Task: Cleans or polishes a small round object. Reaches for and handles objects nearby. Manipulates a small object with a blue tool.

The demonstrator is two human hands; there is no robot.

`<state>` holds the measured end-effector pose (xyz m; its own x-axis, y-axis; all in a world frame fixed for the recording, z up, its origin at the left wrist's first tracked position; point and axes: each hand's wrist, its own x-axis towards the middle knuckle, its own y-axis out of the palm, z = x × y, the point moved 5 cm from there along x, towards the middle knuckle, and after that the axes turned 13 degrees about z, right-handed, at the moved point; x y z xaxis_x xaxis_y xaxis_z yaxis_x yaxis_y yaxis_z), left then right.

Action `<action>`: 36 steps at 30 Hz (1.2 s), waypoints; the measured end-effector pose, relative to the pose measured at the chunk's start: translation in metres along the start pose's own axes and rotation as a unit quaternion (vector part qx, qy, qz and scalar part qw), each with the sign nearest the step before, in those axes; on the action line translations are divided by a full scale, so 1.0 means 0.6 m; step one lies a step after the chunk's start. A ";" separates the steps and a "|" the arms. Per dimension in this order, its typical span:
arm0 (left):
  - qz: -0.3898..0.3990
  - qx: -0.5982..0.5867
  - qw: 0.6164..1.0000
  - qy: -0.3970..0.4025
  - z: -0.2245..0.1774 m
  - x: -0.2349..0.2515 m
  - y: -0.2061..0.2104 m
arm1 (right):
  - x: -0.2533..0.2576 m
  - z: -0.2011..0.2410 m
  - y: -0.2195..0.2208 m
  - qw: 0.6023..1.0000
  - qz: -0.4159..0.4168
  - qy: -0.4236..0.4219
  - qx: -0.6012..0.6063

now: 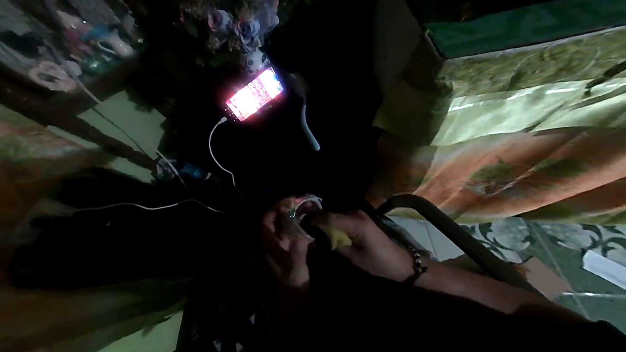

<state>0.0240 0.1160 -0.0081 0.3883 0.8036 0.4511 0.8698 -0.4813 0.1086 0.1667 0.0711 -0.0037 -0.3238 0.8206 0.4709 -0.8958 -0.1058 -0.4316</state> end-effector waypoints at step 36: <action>0.015 -0.360 0.927 -0.101 0.001 0.018 -0.002 | 0.013 -0.022 -0.174 0.920 -0.251 0.190 0.233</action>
<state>0.0274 0.1255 -0.0035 0.5214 0.8004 0.2959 0.4574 -0.5548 0.6949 0.2620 0.0963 0.0348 0.2166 0.9597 0.1789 -0.9655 0.1835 0.1845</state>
